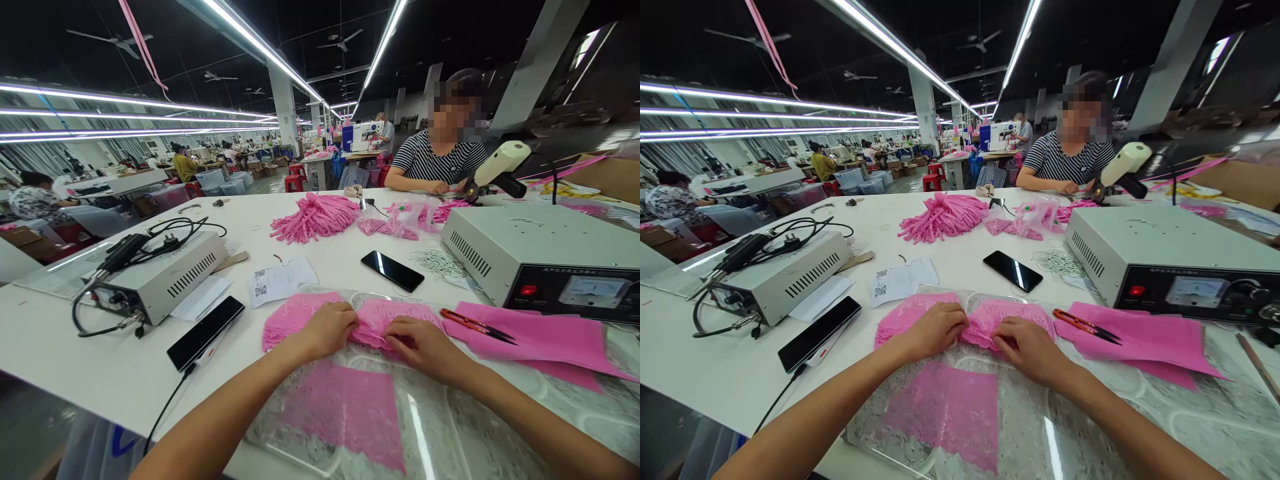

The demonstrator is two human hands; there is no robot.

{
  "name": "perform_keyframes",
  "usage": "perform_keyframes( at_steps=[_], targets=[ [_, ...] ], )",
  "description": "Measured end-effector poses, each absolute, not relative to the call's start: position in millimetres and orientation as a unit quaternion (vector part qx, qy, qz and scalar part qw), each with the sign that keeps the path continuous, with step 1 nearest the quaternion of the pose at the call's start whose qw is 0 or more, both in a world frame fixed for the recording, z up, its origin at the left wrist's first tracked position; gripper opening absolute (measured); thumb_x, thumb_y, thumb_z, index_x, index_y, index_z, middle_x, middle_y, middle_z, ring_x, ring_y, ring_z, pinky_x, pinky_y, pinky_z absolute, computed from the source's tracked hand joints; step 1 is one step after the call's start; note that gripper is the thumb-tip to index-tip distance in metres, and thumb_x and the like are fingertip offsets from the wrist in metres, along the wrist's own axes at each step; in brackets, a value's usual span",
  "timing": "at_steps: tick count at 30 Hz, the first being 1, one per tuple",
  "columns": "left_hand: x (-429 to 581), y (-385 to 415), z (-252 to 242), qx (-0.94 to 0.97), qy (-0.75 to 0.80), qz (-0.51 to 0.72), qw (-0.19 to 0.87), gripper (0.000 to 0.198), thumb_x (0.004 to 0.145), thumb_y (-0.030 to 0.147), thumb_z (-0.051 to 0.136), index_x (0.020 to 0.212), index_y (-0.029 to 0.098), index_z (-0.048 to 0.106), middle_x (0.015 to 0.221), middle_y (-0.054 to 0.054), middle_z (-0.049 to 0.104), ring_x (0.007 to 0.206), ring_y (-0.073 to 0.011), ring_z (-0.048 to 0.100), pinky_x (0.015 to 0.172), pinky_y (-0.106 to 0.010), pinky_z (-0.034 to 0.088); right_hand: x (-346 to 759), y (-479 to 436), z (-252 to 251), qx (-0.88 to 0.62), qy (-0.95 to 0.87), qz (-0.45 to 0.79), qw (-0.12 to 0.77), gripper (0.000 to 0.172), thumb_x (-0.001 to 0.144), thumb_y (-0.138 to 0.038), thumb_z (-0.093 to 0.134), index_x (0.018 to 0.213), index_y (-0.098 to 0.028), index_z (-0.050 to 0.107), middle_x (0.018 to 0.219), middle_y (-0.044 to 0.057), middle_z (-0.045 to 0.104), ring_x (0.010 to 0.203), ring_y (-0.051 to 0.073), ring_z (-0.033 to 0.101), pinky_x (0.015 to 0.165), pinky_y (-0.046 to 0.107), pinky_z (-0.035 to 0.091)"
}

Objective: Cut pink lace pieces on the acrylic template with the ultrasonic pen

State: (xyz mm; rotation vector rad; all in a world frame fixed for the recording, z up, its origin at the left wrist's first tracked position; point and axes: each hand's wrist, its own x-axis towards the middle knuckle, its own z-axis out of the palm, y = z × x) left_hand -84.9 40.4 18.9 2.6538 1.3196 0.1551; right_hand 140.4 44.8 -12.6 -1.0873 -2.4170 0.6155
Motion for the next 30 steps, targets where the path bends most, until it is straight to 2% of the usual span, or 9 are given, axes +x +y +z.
perform_keyframes(
  at_steps=[5, 8, 10, 13, 19, 25, 27, 30],
  targets=[
    [-86, 38, 21, 0.886, 0.449, 0.071, 0.088, 0.014, 0.094, 0.026, 0.057, 0.095, 0.013, 0.063, 0.095, -0.004, 0.064, 0.087, -0.0159, 0.063, 0.080, -0.036, 0.053, 124, 45, -5, -0.423, -0.854, 0.197, 0.229, 0.024, 0.087, -0.042, 0.059, 0.086, -0.019, 0.063, 0.087, 0.005, 0.065, 0.080, 0.020, 0.060, 0.071, 0.036, 0.050],
    [-85, 36, 21, 0.879, 0.460, 0.092, 0.084, 0.010, 0.093, 0.020, 0.057, 0.092, 0.013, 0.063, 0.091, -0.002, 0.064, 0.086, -0.0154, 0.062, 0.080, -0.034, 0.052, 106, 51, -6, -0.428, -0.852, 0.199, 0.225, 0.022, 0.090, -0.039, 0.060, 0.093, -0.017, 0.062, 0.094, 0.004, 0.064, 0.083, 0.018, 0.061, 0.075, 0.037, 0.052],
    [-83, 35, 18, 0.867, 0.480, 0.107, 0.075, 0.009, 0.093, 0.020, 0.058, 0.095, 0.013, 0.063, 0.095, -0.003, 0.064, 0.089, -0.0163, 0.062, 0.081, -0.035, 0.052, 96, 56, -7, -0.427, -0.850, 0.213, 0.222, 0.020, 0.093, -0.035, 0.058, 0.099, -0.017, 0.062, 0.099, 0.004, 0.064, 0.083, 0.017, 0.062, 0.075, 0.036, 0.054],
    [-79, 35, 7, 0.845, 0.518, 0.121, 0.059, 0.019, 0.093, 0.028, 0.058, 0.106, 0.014, 0.060, 0.106, -0.006, 0.062, 0.095, -0.0184, 0.062, 0.083, -0.038, 0.053, 93, 62, -7, -0.418, -0.846, 0.246, 0.224, 0.021, 0.094, -0.034, 0.057, 0.105, -0.017, 0.061, 0.102, 0.005, 0.064, 0.083, 0.017, 0.063, 0.073, 0.035, 0.055],
    [-75, 39, -9, 0.813, 0.564, 0.136, 0.045, 0.028, 0.094, 0.033, 0.057, 0.116, 0.014, 0.057, 0.113, -0.008, 0.060, 0.096, -0.0194, 0.062, 0.083, -0.039, 0.053, 117, 70, 6, -0.431, -0.816, 0.300, 0.240, 0.023, 0.094, -0.034, 0.058, 0.106, -0.015, 0.061, 0.102, 0.005, 0.064, 0.082, 0.017, 0.063, 0.071, 0.035, 0.056],
    [-57, 28, 4, 0.800, 0.570, 0.183, 0.031, 0.012, 0.090, 0.027, 0.059, 0.092, 0.015, 0.062, 0.094, -0.005, 0.063, 0.092, -0.0198, 0.059, 0.085, -0.038, 0.047, 135, 77, 18, -0.458, -0.772, 0.336, 0.284, 0.023, 0.094, -0.034, 0.058, 0.106, -0.015, 0.060, 0.098, 0.004, 0.064, 0.077, 0.015, 0.063, 0.067, 0.032, 0.056],
    [-41, 21, 6, 0.798, 0.569, 0.193, 0.032, 0.019, 0.084, 0.035, 0.065, 0.089, 0.017, 0.062, 0.091, -0.005, 0.062, 0.091, -0.0223, 0.058, 0.085, -0.039, 0.046, 139, 77, 20, -0.465, -0.757, 0.337, 0.312, 0.023, 0.094, -0.034, 0.058, 0.106, -0.015, 0.060, 0.097, 0.004, 0.064, 0.076, 0.015, 0.063, 0.066, 0.032, 0.056],
    [-12, 19, 1, 0.790, 0.577, 0.203, 0.036, 0.040, 0.078, 0.056, 0.065, 0.085, 0.016, 0.062, 0.088, -0.008, 0.062, 0.088, -0.0266, 0.058, 0.081, -0.042, 0.046, 142, 74, 24, -0.471, -0.737, 0.330, 0.356, 0.022, 0.093, -0.034, 0.058, 0.105, -0.015, 0.060, 0.097, 0.004, 0.064, 0.077, 0.015, 0.063, 0.067, 0.032, 0.056]
  ],
)
